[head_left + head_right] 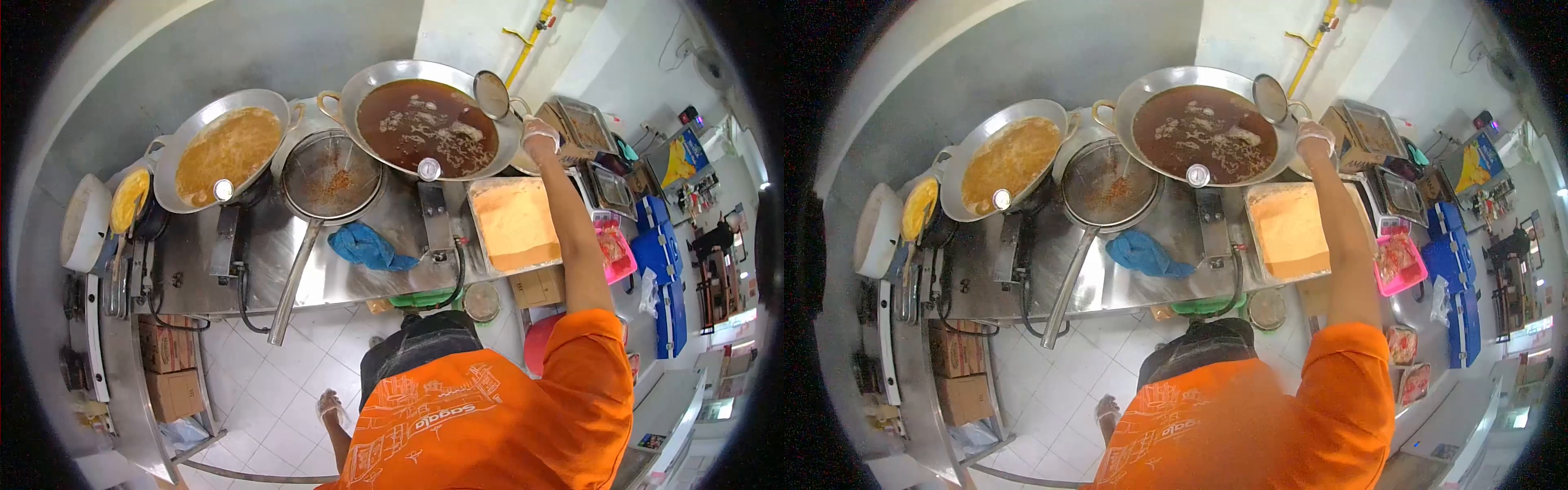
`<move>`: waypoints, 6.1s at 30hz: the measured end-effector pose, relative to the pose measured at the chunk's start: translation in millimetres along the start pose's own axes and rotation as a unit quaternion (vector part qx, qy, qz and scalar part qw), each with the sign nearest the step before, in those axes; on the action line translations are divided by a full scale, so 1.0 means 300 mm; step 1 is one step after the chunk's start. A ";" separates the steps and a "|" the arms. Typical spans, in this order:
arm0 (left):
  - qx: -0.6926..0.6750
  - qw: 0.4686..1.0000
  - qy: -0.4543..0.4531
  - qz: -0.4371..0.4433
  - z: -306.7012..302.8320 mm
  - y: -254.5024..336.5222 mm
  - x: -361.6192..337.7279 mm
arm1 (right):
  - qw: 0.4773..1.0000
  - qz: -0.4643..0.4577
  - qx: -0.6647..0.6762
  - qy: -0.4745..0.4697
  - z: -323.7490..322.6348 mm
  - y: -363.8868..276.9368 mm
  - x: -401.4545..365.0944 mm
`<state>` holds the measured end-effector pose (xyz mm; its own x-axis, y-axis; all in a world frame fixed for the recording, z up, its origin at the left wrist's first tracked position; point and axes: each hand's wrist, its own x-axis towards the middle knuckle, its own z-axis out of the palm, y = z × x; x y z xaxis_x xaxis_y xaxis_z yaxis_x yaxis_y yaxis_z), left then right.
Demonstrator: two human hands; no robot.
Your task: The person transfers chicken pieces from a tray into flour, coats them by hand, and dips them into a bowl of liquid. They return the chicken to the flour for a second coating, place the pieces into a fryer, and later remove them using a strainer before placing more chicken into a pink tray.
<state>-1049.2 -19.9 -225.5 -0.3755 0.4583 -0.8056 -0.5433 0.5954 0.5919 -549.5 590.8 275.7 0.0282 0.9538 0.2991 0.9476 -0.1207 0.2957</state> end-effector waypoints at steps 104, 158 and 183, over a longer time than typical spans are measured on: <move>-0.020 1.000 0.008 -0.007 0.335 0.108 -0.074 | 0.850 -0.525 -0.037 -0.027 0.469 -0.124 0.247; 0.606 0.762 0.038 0.225 0.054 -0.269 -0.195 | 0.889 -0.402 0.218 -0.026 -0.139 -0.729 -0.416; 0.558 0.799 0.092 0.204 0.211 0.136 -0.089 | 0.956 -0.226 0.184 -0.027 0.116 0.225 -0.074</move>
<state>-1013.8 33.9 -178.2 -0.5104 0.7206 -0.4694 0.6220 0.6862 0.3771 -475.3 570.9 257.5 -0.4037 0.8997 0.1658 0.9144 0.4027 0.0410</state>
